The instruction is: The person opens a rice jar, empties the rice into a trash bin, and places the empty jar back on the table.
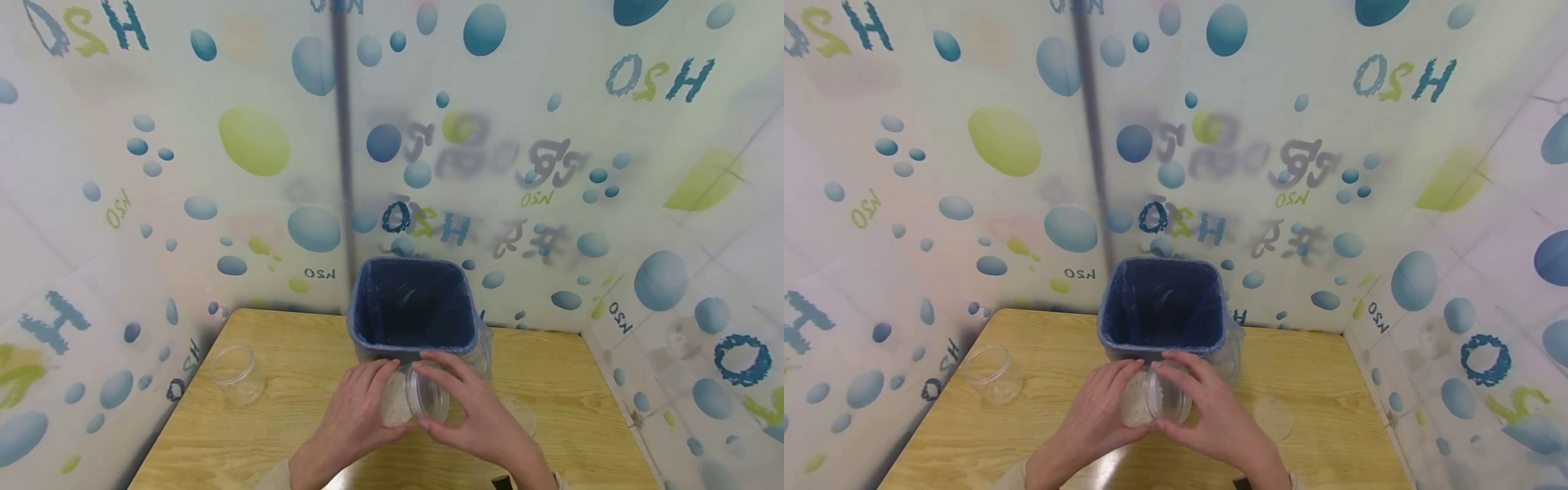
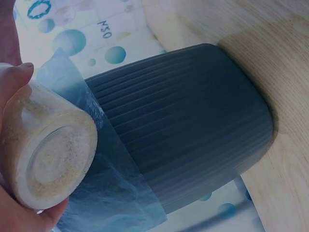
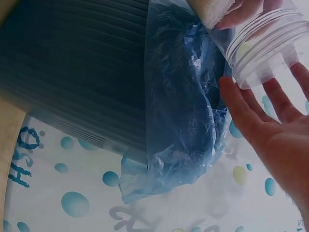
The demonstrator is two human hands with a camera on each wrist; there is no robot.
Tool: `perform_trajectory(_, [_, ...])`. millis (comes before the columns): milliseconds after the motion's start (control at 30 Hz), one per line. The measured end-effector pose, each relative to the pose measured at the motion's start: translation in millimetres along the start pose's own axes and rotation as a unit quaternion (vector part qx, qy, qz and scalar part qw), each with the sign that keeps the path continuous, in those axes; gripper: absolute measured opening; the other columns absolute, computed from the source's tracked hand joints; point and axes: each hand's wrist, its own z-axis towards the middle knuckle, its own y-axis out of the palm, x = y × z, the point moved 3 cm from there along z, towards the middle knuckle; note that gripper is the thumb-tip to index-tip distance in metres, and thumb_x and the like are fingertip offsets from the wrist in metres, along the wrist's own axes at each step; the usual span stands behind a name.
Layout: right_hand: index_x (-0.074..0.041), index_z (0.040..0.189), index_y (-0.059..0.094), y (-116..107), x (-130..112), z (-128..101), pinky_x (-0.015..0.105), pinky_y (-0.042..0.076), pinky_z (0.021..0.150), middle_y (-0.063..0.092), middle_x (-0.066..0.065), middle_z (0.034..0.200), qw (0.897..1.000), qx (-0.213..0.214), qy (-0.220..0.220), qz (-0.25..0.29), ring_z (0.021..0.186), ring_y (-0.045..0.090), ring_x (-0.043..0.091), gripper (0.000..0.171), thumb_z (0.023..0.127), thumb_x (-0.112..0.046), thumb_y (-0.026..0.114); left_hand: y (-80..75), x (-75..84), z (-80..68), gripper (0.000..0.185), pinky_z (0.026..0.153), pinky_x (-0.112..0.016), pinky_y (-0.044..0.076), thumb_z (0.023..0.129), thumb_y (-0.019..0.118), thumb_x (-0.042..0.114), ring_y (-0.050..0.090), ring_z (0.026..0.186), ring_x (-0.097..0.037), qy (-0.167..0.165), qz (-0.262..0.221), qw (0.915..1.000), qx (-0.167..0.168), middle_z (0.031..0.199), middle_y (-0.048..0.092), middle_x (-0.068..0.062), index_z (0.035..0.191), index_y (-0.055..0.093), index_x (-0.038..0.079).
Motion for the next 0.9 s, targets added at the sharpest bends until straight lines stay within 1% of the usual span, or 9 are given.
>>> perform_trajectory(100, [-0.025,0.150,0.054,0,-1,0,0.046,0.054,0.098,0.049,0.001,0.154,1.000,0.002,-0.005,0.003,0.136,0.051,0.021,0.065,0.091,-0.036,0.080,-0.1,-0.2,0.0,0.100,0.089,-0.044,0.055,0.052,0.098,0.053,0.064,0.107,-0.026,0.000,0.000,1.0000,0.001,0.120,0.066,-0.009,0.132,0.061,0.005])
perform_trajectory(233, [-0.021,0.149,0.055,-1,-2,1,0.045,0.055,0.097,0.050,0.004,0.153,1.000,0.010,-0.027,0.004,0.134,0.052,0.023,0.064,0.091,-0.031,0.081,-0.5,-0.4,-0.4,0.101,0.089,-0.044,0.055,0.052,0.098,0.053,0.064,0.107,-0.027,-0.004,-0.002,1.0000,0.001,0.121,0.065,-0.009,0.132,0.061,0.005])
perform_trajectory(433, [-0.018,0.148,0.055,-3,-3,2,0.041,0.052,0.101,0.049,0.010,0.152,0.999,0.021,-0.043,0.024,0.133,0.053,0.025,0.069,0.086,-0.021,0.083,-1.2,-1.5,-1.6,0.101,0.090,-0.044,0.055,0.053,0.098,0.053,0.064,0.108,-0.027,-0.012,-0.007,0.9999,-0.001,0.122,0.065,-0.009,0.133,0.060,0.004])
perform_trajectory(567, [-0.014,0.147,0.056,-6,-2,1,0.036,0.050,0.104,0.049,0.013,0.151,0.998,0.034,-0.040,0.039,0.133,0.052,0.026,0.071,0.082,-0.015,0.085,-0.8,-3.1,-2.3,0.102,0.090,-0.044,0.055,0.052,0.098,0.053,0.064,0.108,-0.027,-0.014,-0.011,0.9998,0.003,0.122,0.065,-0.009,0.134,0.060,0.004])
perform_trajectory(800, [-0.013,0.147,0.055,-15,3,-4,0.033,0.051,0.101,0.046,0.011,0.153,0.998,0.043,-0.011,0.043,0.132,0.053,0.024,0.076,0.078,-0.008,0.087,-1.4,-4.6,-2.7,0.102,0.091,-0.043,0.054,0.052,0.097,0.053,0.063,0.109,-0.026,-0.019,-0.013,0.9997,0.005,0.122,0.065,-0.008,0.134,0.060,0.005])
perform_trajectory(900, [-0.011,0.147,0.055,-19,7,-7,0.030,0.049,0.102,0.046,0.012,0.153,0.998,0.050,-0.005,0.045,0.132,0.052,0.023,0.078,0.076,-0.006,0.087,-1.1,-5.4,-3.0,0.103,0.091,-0.043,0.053,0.051,0.097,0.053,0.063,0.108,-0.026,-0.019,-0.017,0.9996,0.009,0.122,0.064,-0.008,0.134,0.059,0.005])
